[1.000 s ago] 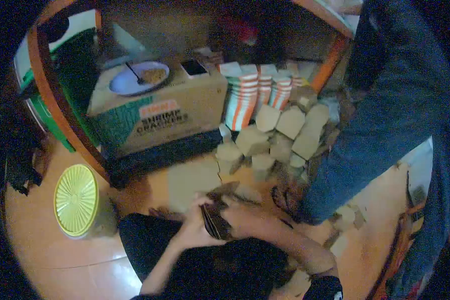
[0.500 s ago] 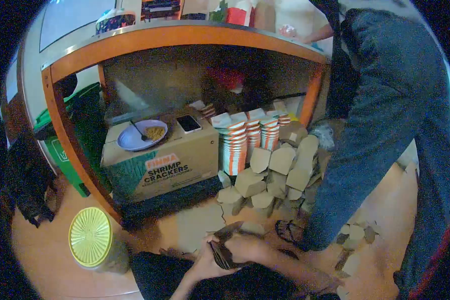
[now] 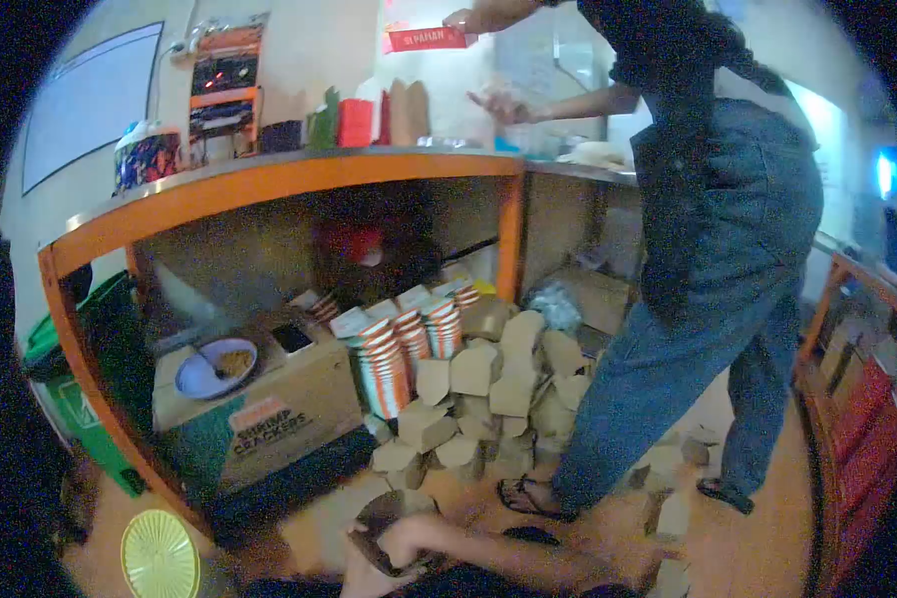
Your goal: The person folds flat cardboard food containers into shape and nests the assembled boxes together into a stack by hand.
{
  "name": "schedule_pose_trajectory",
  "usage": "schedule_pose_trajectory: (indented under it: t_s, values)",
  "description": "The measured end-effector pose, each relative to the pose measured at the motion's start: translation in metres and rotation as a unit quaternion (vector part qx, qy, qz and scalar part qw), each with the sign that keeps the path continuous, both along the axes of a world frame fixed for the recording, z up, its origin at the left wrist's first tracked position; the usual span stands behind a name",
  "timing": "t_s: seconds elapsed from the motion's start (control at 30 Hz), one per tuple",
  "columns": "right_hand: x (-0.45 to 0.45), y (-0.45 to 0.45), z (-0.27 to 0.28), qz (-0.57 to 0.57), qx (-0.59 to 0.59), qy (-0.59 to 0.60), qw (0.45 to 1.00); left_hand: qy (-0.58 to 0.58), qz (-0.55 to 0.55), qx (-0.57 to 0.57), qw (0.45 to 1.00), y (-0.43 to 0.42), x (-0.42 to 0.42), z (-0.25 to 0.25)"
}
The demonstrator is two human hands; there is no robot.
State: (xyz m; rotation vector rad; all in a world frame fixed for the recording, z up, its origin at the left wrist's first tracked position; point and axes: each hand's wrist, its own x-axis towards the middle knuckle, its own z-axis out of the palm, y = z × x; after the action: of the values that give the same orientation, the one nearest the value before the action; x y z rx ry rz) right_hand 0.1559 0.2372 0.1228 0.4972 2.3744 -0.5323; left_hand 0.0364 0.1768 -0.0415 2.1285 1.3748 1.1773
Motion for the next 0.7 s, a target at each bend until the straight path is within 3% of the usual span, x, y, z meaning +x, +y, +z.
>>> schedule_pose_trajectory:
  t_s: [0.03, 0.07, 0.1, 0.13, 0.17, 0.2, 0.27, 0.3, 0.37, 0.47, 0.53, 0.6, 0.67, 0.7]
  values:
    - [0.007, 0.013, -0.003, 0.032, -0.024, 0.062, 0.997, 0.044, -0.005, -0.025, 0.999, 0.003, -0.003, -0.005]
    - [0.015, 0.031, -0.008, 0.066, -0.047, 0.122, 0.989, -0.227, -0.009, -0.079, 0.971, -0.031, 0.002, 0.052]
    - [0.024, 0.041, -0.008, 0.101, -0.07, 0.179, 0.976, -0.19, 0.003, -0.033, 0.981, -0.028, 0.001, 0.052]
    - [0.035, 0.049, 0.012, 0.039, -0.071, 0.253, 0.964, -0.156, 0.017, 0.011, 0.988, -0.026, -0.003, 0.051]
    - [0.041, 0.044, 0.063, -0.111, -0.15, 0.313, 0.931, -0.121, 0.031, 0.053, 0.991, -0.027, -0.005, 0.05]
    - [0.047, 0.039, 0.114, -0.244, -0.231, 0.391, 0.857, -0.114, 0.017, 0.069, 0.991, -0.028, -0.006, 0.058]
    - [0.042, 0.075, 0.144, -0.379, 0.021, 0.488, 0.786, -0.115, -0.007, 0.061, 0.991, -0.027, -0.005, 0.059]
    - [0.04, 0.118, 0.133, -0.408, 0.054, 0.575, 0.707, -0.115, -0.018, 0.059, 0.991, -0.026, -0.004, 0.06]
    - [0.044, 0.141, 0.16, -0.474, 0.097, 0.562, 0.671, -0.09, -0.012, 0.061, 0.994, -0.026, -0.005, 0.06]
    - [0.043, 0.146, 0.172, -0.472, 0.096, 0.568, 0.667, -0.101, -0.014, 0.035, 0.994, -0.031, -0.006, 0.066]
    - [0.038, 0.129, 0.171, -0.398, 0.078, 0.495, 0.768, -0.151, -0.032, 0.013, 0.988, -0.031, -0.007, 0.067]
    - [0.038, 0.077, 0.156, -0.307, -0.028, 0.42, 0.853, -0.234, -0.06, -0.007, 0.97, -0.029, -0.006, 0.06]
    - [0.051, 0.044, 0.104, -0.203, -0.256, 0.375, 0.868, -0.151, -0.02, 0.055, 0.987, -0.033, -0.006, 0.074]
    - [0.051, 0.019, 0.087, -0.158, -0.142, 0.294, 0.932, -0.11, 0.001, 0.085, 0.99, -0.037, -0.006, 0.082]
